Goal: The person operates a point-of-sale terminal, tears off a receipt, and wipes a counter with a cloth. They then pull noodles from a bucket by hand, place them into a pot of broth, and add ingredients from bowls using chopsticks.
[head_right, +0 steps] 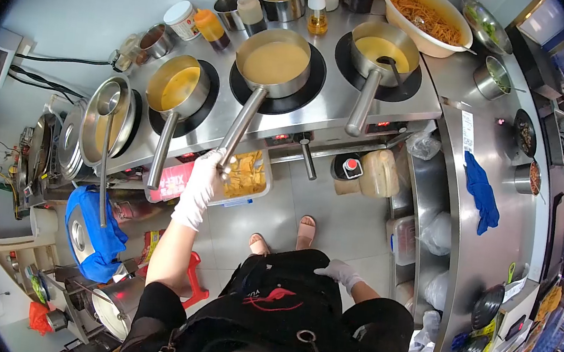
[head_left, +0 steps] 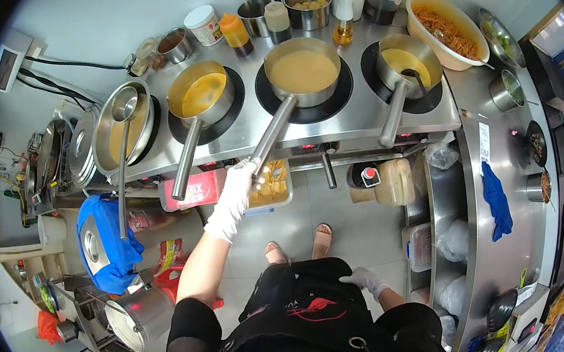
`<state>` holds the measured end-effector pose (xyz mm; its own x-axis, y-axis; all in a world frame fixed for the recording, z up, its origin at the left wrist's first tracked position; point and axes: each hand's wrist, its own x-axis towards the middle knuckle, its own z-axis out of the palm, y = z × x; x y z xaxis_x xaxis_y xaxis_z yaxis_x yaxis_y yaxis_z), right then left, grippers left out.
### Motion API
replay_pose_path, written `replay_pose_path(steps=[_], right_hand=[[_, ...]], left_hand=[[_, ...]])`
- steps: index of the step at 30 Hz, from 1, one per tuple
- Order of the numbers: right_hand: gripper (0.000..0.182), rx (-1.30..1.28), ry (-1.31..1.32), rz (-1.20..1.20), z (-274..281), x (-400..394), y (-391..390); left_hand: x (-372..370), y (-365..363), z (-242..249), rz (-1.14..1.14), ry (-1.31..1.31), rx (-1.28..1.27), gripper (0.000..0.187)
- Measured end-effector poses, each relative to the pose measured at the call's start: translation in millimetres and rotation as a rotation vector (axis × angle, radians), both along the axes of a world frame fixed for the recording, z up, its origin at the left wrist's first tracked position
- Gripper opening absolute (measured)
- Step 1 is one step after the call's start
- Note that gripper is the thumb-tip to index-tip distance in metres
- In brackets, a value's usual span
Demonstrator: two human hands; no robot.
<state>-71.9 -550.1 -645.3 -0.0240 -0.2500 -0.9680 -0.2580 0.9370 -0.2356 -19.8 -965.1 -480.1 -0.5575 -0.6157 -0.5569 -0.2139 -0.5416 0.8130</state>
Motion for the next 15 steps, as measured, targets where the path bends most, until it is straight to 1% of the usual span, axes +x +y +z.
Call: replay_pose_path(steps=[2,4,8,9,11,12,13,14,15], right_hand=[[0.066,-0.073,-0.004,-0.102,-25,5,10],[0.063,-0.094,0.028,-0.137,-34,6,15],[0.055,-0.153,0.055,-0.219,-28,8,26],[0.055,-0.156,0.064,-0.249,-32,12,30],[0.047,-0.155,0.138,-0.454,-35,29,47],[0.047,-0.142,0.166,-0.545,-30,37,58],[0.046,-0.157,0.256,-0.578,-24,43,64],[0.045,-0.167,0.35,-0.62,-19,58,68],[0.045,-0.152,0.386,-0.737,-14,77,73]], left_hand=[[2,-8,2,0.013,-0.007,-0.021,0.018],[6,-19,-2,-0.003,-0.025,-0.038,0.018],[7,-24,5,0.023,-0.012,-0.044,0.019],[11,-29,4,-0.021,-0.034,-0.059,0.025],[18,-26,6,-0.063,0.017,-0.106,0.041],[22,-29,0,-0.071,0.017,-0.035,0.055],[30,-37,-10,-0.093,0.008,0.035,0.068],[40,-42,-26,-0.045,0.051,0.111,0.086],[46,-38,-31,0.058,0.06,0.162,0.091]])
